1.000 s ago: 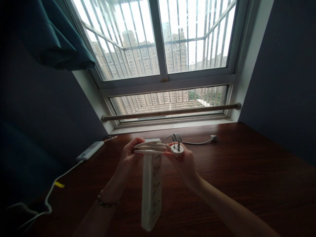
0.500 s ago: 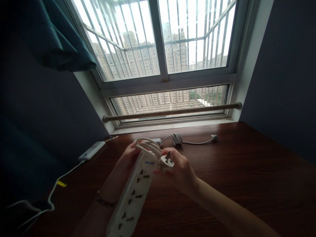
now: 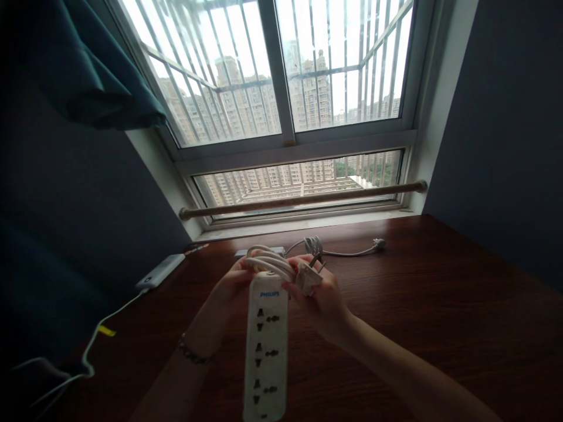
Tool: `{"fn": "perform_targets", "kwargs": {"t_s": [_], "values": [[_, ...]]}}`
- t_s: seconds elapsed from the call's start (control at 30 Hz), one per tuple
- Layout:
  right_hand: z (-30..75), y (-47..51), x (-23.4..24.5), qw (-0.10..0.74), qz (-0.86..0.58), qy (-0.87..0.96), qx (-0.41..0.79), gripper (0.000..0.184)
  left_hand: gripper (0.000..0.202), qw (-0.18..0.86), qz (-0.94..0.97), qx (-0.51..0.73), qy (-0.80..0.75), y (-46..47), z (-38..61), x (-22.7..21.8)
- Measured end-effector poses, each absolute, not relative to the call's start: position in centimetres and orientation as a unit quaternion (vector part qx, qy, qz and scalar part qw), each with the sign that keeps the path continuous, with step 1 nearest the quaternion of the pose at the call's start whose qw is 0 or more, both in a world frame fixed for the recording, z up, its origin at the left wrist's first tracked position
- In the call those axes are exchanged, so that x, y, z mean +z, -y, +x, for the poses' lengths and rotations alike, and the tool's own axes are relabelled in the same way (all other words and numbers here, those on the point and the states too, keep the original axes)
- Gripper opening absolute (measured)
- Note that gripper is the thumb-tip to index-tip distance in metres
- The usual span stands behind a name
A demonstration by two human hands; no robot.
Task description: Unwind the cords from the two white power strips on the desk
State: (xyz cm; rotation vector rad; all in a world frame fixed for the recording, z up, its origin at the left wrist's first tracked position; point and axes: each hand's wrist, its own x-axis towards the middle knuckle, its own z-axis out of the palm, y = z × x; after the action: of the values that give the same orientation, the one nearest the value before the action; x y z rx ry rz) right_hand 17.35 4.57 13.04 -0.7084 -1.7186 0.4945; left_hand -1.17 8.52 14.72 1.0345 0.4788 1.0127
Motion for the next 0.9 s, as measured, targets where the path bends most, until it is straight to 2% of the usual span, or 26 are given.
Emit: {"fn": "perform_targets", "kwargs": {"t_s": [0.17, 0.27, 0.43, 0.6, 0.7, 0.83, 0.9], "values": [[17.4, -4.4, 13.1, 0.585, -0.313, 0.706, 0.248, 0.019, 0.044, 0.740, 0.497, 0.420, -0.174, -8.7, -1.7, 15.0], [17.3, -4.4, 13.0, 0.577, -0.317, 0.707, 0.258, 0.020, 0.033, 0.689, 0.538, 0.437, -0.210, -8.7, -1.7, 15.1], [17.0, -4.3, 12.7, 0.550, -0.298, 0.723, 0.293, 0.024, 0.026, 0.515, 0.665, 0.443, -0.312, -8.3, -2.1, 15.6], [16.9, -4.0, 12.8, 0.554, -0.273, 0.734, 0.282, 0.035, 0.021, 0.487, 0.710, 0.395, -0.322, -7.5, -2.6, 16.3], [16.8, -4.0, 12.8, 0.569, -0.282, 0.721, 0.277, 0.042, 0.022, 0.492, 0.671, 0.467, -0.299, -7.0, -2.3, 16.3], [16.4, -4.2, 12.5, 0.532, -0.293, 0.740, 0.290, 0.024, 0.021, 0.476, 0.542, 0.618, -0.313, -6.7, -1.5, 16.1], [15.9, -4.1, 12.2, 0.501, -0.311, 0.746, 0.310, 0.032, 0.022, 0.492, 0.469, 0.663, -0.314, -6.9, -1.2, 15.8]]}}
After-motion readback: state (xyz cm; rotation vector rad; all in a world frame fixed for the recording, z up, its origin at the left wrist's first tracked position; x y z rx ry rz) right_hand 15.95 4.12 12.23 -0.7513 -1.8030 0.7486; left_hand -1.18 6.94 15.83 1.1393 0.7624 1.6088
